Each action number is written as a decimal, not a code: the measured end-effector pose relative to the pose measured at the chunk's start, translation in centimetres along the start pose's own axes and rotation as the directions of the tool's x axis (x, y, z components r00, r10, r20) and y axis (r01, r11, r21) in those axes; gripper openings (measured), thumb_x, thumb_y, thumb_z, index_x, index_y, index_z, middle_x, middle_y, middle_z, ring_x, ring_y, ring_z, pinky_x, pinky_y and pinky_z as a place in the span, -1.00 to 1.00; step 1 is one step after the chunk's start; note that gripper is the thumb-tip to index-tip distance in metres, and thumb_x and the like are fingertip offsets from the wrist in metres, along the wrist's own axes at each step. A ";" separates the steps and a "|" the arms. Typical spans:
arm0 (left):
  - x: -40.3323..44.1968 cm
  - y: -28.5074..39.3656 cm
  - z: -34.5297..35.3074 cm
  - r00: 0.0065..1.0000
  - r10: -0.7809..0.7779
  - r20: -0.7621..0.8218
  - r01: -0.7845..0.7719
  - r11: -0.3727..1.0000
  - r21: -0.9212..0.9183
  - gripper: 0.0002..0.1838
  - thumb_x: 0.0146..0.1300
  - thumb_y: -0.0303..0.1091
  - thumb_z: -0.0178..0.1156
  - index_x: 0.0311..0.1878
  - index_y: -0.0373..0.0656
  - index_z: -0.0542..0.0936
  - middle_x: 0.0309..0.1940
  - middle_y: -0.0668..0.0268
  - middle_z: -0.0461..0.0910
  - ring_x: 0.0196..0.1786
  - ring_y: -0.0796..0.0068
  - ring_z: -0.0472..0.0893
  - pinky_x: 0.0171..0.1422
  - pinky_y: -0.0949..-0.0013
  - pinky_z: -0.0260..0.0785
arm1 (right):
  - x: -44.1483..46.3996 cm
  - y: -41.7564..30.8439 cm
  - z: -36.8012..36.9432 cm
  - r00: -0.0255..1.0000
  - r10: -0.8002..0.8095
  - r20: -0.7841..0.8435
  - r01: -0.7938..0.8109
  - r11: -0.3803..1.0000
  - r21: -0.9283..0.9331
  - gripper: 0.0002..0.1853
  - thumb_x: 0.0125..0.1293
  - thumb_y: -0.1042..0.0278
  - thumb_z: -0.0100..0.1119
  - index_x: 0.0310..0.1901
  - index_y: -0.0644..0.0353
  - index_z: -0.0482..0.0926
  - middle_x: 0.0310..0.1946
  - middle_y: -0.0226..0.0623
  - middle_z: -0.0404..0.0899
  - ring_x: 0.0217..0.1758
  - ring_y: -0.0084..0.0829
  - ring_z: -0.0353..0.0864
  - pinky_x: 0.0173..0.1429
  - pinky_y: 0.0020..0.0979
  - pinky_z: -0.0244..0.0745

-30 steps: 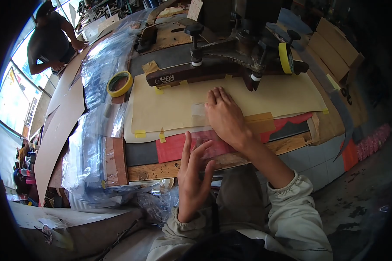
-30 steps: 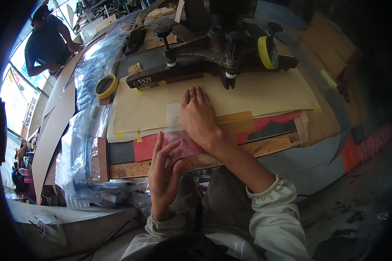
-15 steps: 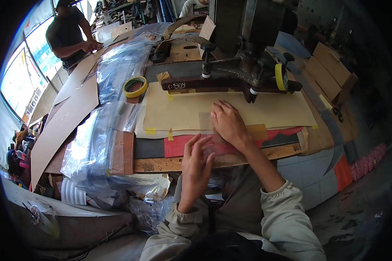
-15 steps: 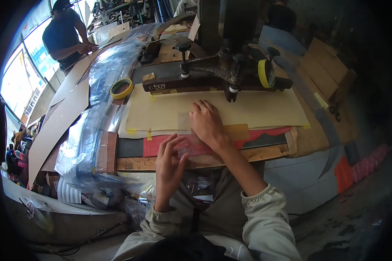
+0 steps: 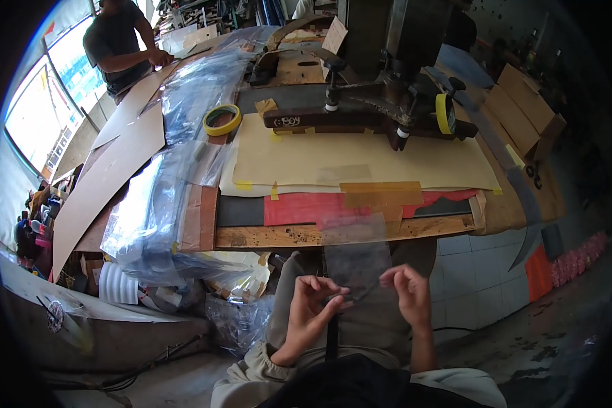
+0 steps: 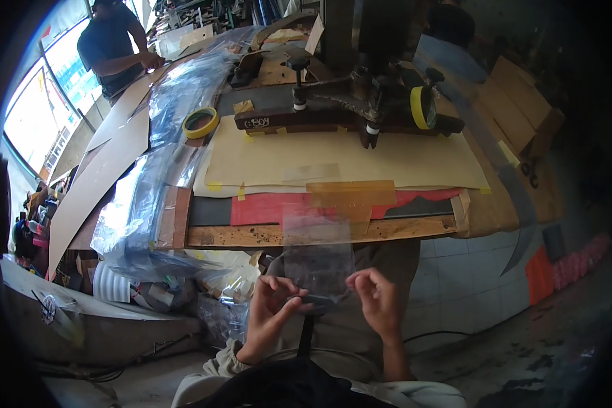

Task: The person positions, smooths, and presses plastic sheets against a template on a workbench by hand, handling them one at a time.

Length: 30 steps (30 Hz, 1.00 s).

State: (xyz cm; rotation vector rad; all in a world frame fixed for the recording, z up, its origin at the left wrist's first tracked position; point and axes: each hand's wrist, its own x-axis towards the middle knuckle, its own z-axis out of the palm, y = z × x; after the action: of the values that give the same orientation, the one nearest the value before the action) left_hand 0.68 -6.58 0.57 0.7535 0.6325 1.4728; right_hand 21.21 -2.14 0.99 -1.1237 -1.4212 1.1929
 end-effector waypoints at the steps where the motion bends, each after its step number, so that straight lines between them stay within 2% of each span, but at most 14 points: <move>1: -0.5 0.0 0.0 0.996 -0.086 0.020 0.087 0.995 -0.038 -0.55 0.29 -0.68 0.15 0.20 -0.27 0.29 -0.02 0.24 0.39 0.18 0.37 0.51 0.26 0.24 0.51 | -0.8 0.4 0.5 0.997 0.011 0.072 -0.020 0.991 0.131 -0.72 0.49 0.25 0.05 -0.07 0.35 0.53 -0.20 -0.22 0.63 -0.09 -0.47 0.63 0.03 -0.41 0.53; 2: -0.9 -0.1 0.0 0.984 -0.171 0.050 0.169 0.985 0.042 -0.56 0.30 -0.65 0.15 0.21 -0.26 0.29 0.01 0.23 0.42 0.20 0.39 0.50 0.26 0.27 0.48 | -1.6 0.7 1.0 0.990 0.015 0.142 -0.051 0.964 0.260 -0.73 0.48 0.27 0.06 -0.04 0.34 0.52 -0.18 -0.22 0.63 -0.09 -0.48 0.62 0.03 -0.42 0.52; 3: -0.7 0.0 0.0 0.964 -0.256 0.074 0.246 0.961 0.122 -0.57 0.32 -0.63 0.14 0.22 -0.25 0.30 0.04 0.22 0.44 0.21 0.41 0.49 0.27 0.31 0.45 | -2.0 0.8 1.1 0.982 0.016 0.190 -0.080 0.938 0.336 -0.71 0.47 0.33 0.06 0.08 0.36 0.44 -0.16 -0.16 0.63 -0.08 -0.44 0.64 0.02 -0.43 0.56; 4: -0.3 0.3 0.2 0.937 -0.337 0.092 0.314 0.927 0.203 -0.57 0.34 -0.61 0.13 0.24 -0.24 0.31 0.08 0.21 0.47 0.22 0.42 0.49 0.27 0.34 0.42 | -2.0 0.6 1.1 0.979 0.023 0.204 -0.092 0.937 0.337 -0.69 0.46 0.36 0.07 0.13 0.35 0.40 -0.16 -0.15 0.63 -0.09 -0.44 0.64 0.01 -0.43 0.57; 5: 0.0 0.7 0.4 0.902 -0.415 0.116 0.386 0.899 0.208 -0.55 0.41 -0.49 0.09 0.33 -0.23 0.31 0.16 0.21 0.50 0.22 0.48 0.48 0.27 0.38 0.36 | -1.7 0.1 1.0 0.975 0.028 0.220 -0.103 0.936 0.337 -0.66 0.45 0.40 0.08 0.17 0.34 0.37 -0.17 -0.15 0.64 -0.10 -0.44 0.65 -0.01 -0.43 0.58; 8: 1.1 1.4 0.8 0.924 -0.330 0.192 0.270 0.921 0.281 -0.49 0.45 -0.41 0.06 0.42 -0.22 0.26 0.24 0.22 0.46 0.21 0.49 0.48 0.31 0.34 0.34 | -2.5 -0.8 -0.3 0.926 0.043 0.376 -0.149 0.955 0.258 -0.55 0.40 0.48 0.11 0.29 0.29 0.29 -0.19 -0.15 0.65 -0.13 -0.44 0.66 -0.07 -0.45 0.60; 9: 1.7 1.6 0.7 0.913 -0.366 0.181 0.323 0.919 0.225 -0.47 0.47 -0.33 0.03 0.45 -0.24 0.23 0.30 0.17 0.42 0.30 0.44 0.44 0.39 0.29 0.27 | -2.8 -0.8 -1.0 0.895 0.051 0.442 -0.162 0.963 0.216 -0.50 0.39 0.51 0.12 0.32 0.27 0.27 -0.21 -0.16 0.66 -0.14 -0.45 0.67 -0.08 -0.46 0.60; 12: 3.4 1.9 1.3 0.930 -0.332 0.158 0.340 0.940 -0.026 -0.43 0.45 -0.27 0.06 0.41 -0.35 0.23 0.32 0.08 0.39 0.38 0.30 0.38 0.45 0.20 0.24 | -4.9 0.3 -2.1 0.810 0.158 0.565 -0.344 0.908 0.238 -0.39 0.36 0.56 0.13 0.41 0.18 0.18 -0.23 -0.18 0.67 -0.16 -0.44 0.68 -0.05 -0.44 0.60; 15: 5.3 3.5 2.5 0.941 -0.308 0.139 0.306 0.951 0.038 -0.48 0.51 -0.26 -0.03 0.41 -0.31 0.24 0.32 0.08 0.39 0.37 0.28 0.41 0.40 0.22 0.33 | -5.4 0.7 -3.0 0.737 0.114 0.666 -0.346 0.911 0.226 -0.32 0.35 0.60 0.13 0.45 0.09 0.11 -0.22 -0.18 0.68 -0.14 -0.43 0.68 -0.01 -0.40 0.60; 17: 6.6 3.7 2.9 0.944 -0.291 0.156 0.288 0.957 0.047 -0.50 0.52 -0.24 -0.07 0.40 -0.33 0.25 0.31 0.05 0.40 0.34 0.25 0.45 0.34 0.21 0.41 | -5.2 1.5 -3.5 0.725 0.065 0.685 -0.324 0.911 0.256 -0.29 0.35 0.61 0.12 0.47 0.05 0.07 -0.21 -0.17 0.68 -0.14 -0.41 0.68 0.01 -0.38 0.59; 21: 8.5 4.2 4.0 0.965 -0.202 0.170 0.195 0.979 0.055 -0.50 0.54 -0.23 -0.12 0.39 -0.35 0.25 0.29 0.01 0.41 0.36 0.18 0.42 0.38 0.17 0.37 | -4.6 1.5 -3.7 0.736 0.019 0.676 -0.320 0.890 0.323 -0.27 0.35 0.61 0.12 0.49 0.01 0.05 -0.19 -0.15 0.68 -0.11 -0.39 0.68 0.03 -0.36 0.58; 24: 9.7 4.7 5.1 0.974 -0.156 0.164 0.153 0.988 0.031 -0.52 0.52 -0.28 -0.12 0.33 -0.46 0.28 0.25 -0.12 0.42 0.31 0.01 0.46 0.28 0.08 0.48 | -3.9 1.2 -3.7 0.756 0.010 0.655 -0.301 0.893 0.334 -0.28 0.36 0.61 0.11 0.49 0.02 0.06 -0.18 -0.16 0.68 -0.07 -0.39 0.68 0.06 -0.36 0.56; 27: 10.6 5.4 5.0 0.952 -0.169 0.254 0.170 0.985 0.017 -0.52 0.55 -0.23 -0.17 0.36 -0.40 0.28 0.28 -0.03 0.41 0.35 0.12 0.43 0.38 0.15 0.36 | -2.9 1.0 -3.8 0.761 0.067 0.646 -0.307 0.914 0.267 -0.33 0.35 0.55 0.16 0.45 0.07 0.17 -0.15 -0.18 0.69 -0.03 -0.38 0.67 0.15 -0.35 0.52; 30: 11.0 6.3 5.6 0.972 -0.139 0.188 0.130 0.990 0.059 -0.55 0.51 -0.31 -0.12 0.28 -0.49 0.32 0.19 -0.18 0.45 0.27 0.00 0.49 0.24 0.06 0.51 | 0.0 -0.1 -3.6 0.758 -0.065 0.648 -0.004 0.995 0.104 -0.45 0.37 0.39 0.20 0.37 0.14 0.32 -0.12 -0.19 0.70 0.02 -0.39 0.67 0.22 -0.35 0.48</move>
State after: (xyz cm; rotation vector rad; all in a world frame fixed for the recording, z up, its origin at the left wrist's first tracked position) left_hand 1.23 3.78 9.85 0.8608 0.5604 1.2476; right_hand 24.72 -1.66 1.42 -0.6135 -1.8568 1.7144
